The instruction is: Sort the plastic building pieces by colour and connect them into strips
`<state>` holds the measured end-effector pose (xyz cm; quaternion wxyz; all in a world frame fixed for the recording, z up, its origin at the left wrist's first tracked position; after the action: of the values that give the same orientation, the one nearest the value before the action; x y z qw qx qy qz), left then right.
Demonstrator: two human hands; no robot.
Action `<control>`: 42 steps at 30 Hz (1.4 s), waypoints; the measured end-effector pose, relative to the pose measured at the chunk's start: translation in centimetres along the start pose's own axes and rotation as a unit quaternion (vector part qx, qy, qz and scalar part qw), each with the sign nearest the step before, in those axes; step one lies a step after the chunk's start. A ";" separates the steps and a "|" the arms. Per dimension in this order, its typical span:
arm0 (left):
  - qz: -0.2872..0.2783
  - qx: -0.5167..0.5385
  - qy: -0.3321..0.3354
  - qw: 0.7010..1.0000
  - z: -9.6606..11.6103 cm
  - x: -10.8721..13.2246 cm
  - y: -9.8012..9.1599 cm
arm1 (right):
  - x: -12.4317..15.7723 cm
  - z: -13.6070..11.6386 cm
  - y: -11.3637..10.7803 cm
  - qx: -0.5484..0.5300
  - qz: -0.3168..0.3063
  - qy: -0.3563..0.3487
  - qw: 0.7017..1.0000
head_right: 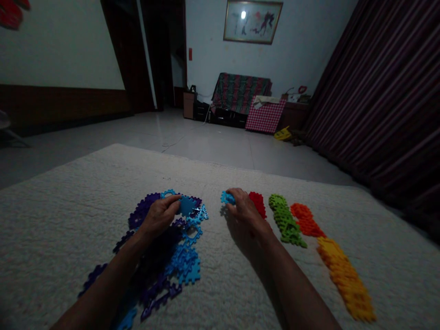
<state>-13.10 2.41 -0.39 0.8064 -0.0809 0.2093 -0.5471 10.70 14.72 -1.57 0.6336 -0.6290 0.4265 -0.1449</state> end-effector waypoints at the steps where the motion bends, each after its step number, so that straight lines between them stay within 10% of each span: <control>1: 0.000 0.005 -0.001 1.000 -0.1 0.0 0.0 | -1.1 0.8 0.0 0.012 -0.006 0.005 1.000; 10: 0.001 0.063 -0.018 0.998 -0.3 0.0 0.1 | -3.5 3.4 0.8 0.054 -0.037 0.060 0.996; 14: -0.035 0.129 -0.053 0.990 -0.4 0.1 0.8 | -1.8 -0.8 -1.6 -0.037 0.046 -0.023 0.998; 24: -0.116 0.224 -0.082 0.964 -0.6 0.5 2.6 | 2.1 -12.8 -2.4 -0.168 -0.025 -0.266 0.949; 31: -0.122 0.169 -0.083 0.974 -1.5 0.6 2.9 | 2.2 -12.3 -1.7 -0.156 -0.049 -0.247 0.955; 42: -0.022 0.144 -0.083 0.986 -2.0 0.0 1.7 | 1.8 -5.7 0.1 -0.050 0.087 -0.076 0.992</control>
<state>-12.49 3.28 -2.77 0.8119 -0.0141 0.0588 -0.5807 7.62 9.62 -1.39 0.6420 -0.6297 0.4370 -0.0202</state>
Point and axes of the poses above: each hand's wrist, its own x-axis away from the middle knuckle, its own y-axis out of the palm, z = x × y, the point moved 6 cm from there along -x, towards the middle knuckle, and after that the axes turned 13 degrees about x, right-handed, at the moved point
